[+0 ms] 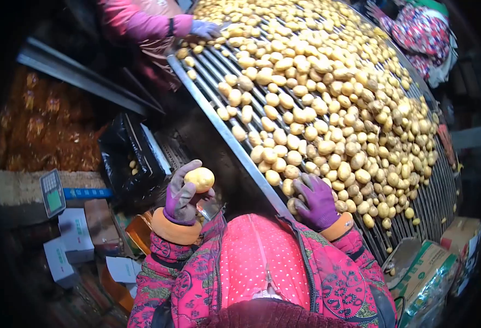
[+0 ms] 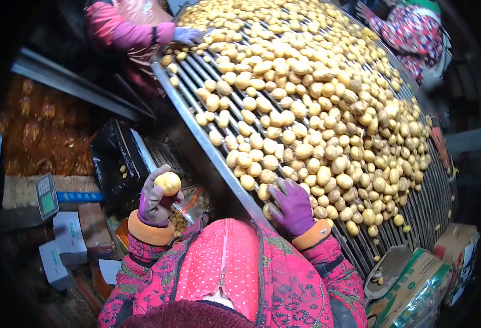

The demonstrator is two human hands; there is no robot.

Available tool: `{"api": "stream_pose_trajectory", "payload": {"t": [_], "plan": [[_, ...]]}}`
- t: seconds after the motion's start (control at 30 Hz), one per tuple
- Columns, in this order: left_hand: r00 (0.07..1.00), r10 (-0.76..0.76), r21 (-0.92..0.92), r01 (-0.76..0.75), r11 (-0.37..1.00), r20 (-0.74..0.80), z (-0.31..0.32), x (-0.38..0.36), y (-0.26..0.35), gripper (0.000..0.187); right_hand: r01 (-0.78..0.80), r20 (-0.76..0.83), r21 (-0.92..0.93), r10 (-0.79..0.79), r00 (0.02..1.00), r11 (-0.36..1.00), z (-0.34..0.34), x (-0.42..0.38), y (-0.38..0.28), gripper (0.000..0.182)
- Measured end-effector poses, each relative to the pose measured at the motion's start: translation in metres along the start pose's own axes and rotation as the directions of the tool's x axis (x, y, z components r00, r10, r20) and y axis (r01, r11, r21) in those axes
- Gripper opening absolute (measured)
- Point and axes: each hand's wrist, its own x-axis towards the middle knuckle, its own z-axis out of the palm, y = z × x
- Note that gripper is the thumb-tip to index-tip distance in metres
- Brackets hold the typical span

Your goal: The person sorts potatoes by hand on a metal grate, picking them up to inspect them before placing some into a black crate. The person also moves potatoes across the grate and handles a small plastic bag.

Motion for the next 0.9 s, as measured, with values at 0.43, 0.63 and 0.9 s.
{"api": "stream_pose_trajectory", "payload": {"t": [0.43,0.63,0.9], "plan": [[0.958,-0.137,-0.082,0.162,0.983,0.252,0.003,0.060,0.010,0.077,-0.033,0.014,0.029,0.033,0.999,0.999,-0.002,0.003,-0.004,0.048],[0.998,0.010,0.073,-0.015,0.997,0.067,-0.089,0.067,0.019,0.063,-0.140,0.032,-0.021,0.141,0.990,0.990,0.008,0.009,-0.013,0.050],[0.772,0.462,0.883,0.270,0.384,-0.436,-0.478,0.091,0.035,0.058,-0.149,-0.036,-0.060,0.147,0.988,0.987,0.010,0.008,-0.024,0.048]]}}
